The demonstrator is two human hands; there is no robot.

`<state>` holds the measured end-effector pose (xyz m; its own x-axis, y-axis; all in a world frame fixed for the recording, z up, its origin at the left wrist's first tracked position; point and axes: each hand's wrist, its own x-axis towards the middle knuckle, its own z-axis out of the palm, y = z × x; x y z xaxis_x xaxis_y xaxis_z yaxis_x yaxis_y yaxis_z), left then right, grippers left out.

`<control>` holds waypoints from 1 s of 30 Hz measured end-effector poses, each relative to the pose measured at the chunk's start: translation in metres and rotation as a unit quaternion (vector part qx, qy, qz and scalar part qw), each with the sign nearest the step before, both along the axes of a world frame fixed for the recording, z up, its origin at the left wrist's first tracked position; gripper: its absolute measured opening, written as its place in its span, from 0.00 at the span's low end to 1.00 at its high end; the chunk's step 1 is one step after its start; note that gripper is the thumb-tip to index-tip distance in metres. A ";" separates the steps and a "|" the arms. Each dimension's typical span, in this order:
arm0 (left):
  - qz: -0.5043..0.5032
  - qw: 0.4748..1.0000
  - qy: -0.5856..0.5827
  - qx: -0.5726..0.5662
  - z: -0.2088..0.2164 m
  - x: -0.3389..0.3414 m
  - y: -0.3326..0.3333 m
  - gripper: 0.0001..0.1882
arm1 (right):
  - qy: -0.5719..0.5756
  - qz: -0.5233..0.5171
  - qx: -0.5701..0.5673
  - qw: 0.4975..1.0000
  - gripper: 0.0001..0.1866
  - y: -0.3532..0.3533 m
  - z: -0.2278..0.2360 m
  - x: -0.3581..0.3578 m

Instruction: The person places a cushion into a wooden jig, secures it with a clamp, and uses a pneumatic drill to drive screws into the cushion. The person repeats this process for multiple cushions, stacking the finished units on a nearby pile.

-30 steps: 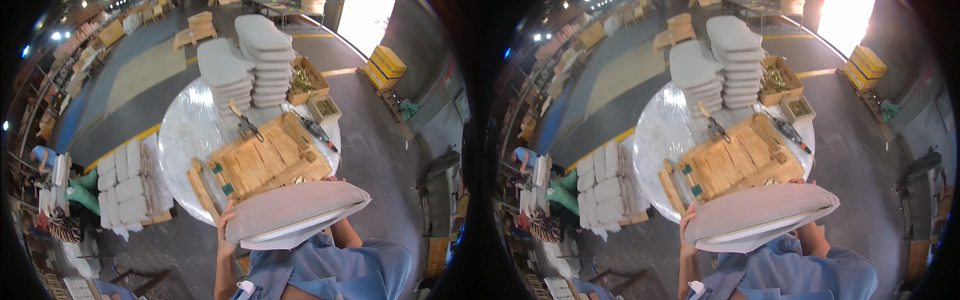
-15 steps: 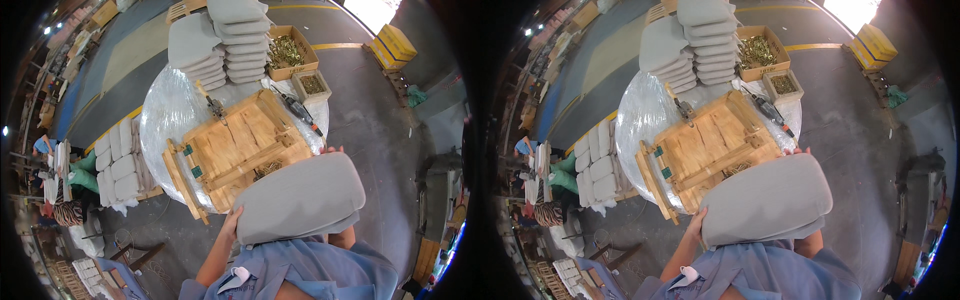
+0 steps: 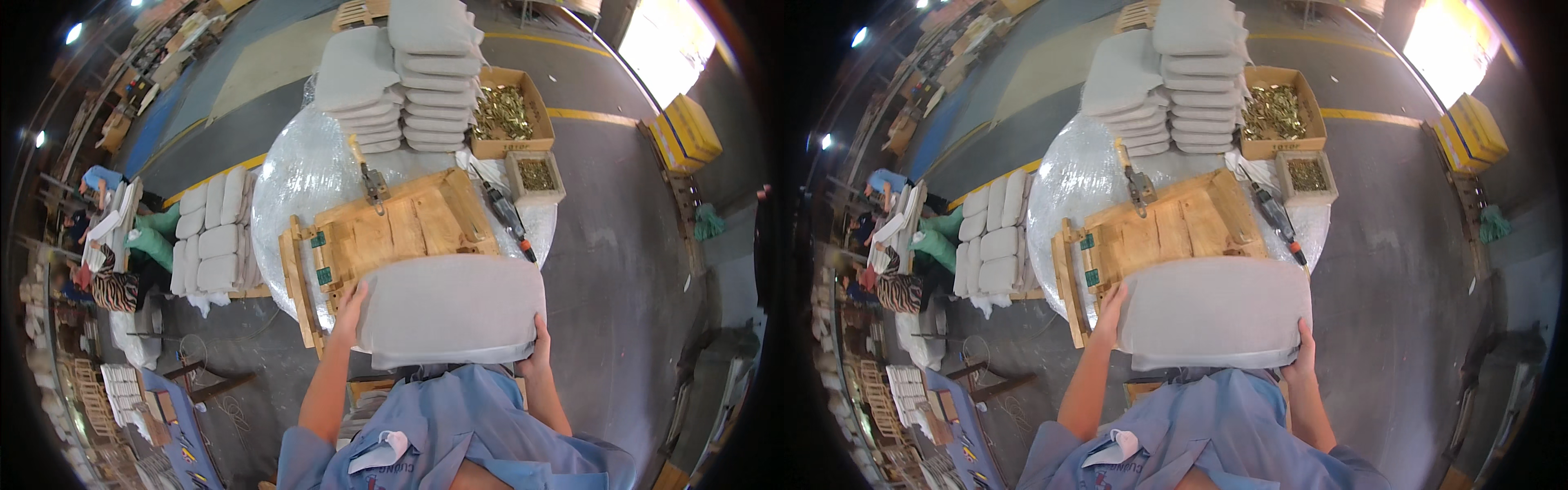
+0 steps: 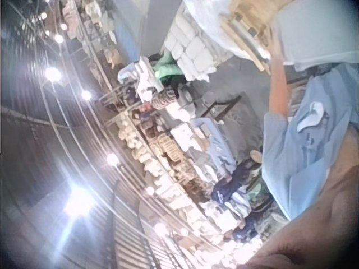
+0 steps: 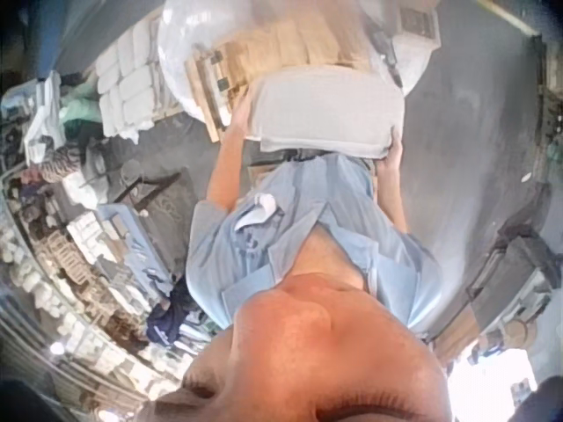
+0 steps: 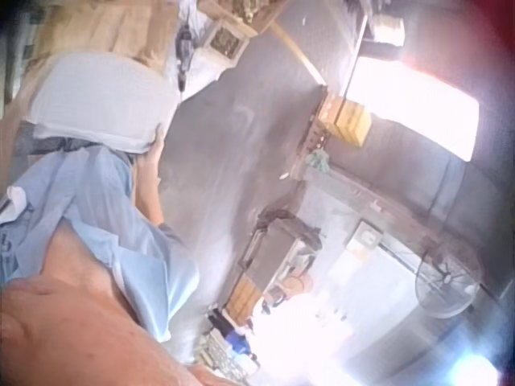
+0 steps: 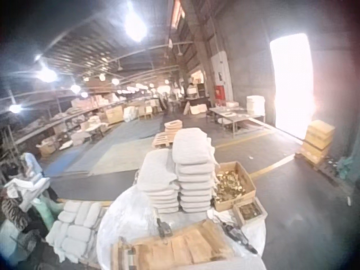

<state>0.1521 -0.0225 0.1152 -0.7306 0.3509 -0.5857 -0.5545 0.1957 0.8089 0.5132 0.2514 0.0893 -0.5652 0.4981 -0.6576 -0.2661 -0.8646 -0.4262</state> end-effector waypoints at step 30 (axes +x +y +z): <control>0.233 0.899 0.296 -0.225 -0.130 -0.118 -0.055 0.16 | 0.008 0.140 0.027 0.990 0.37 0.038 -0.048 -0.271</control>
<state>0.0341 -0.0779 -0.0149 -0.9671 -0.2490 -0.0525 -0.1601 0.4350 0.8861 0.2420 0.2893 0.0409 -0.6961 0.3541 -0.6245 -0.0258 -0.8817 -0.4712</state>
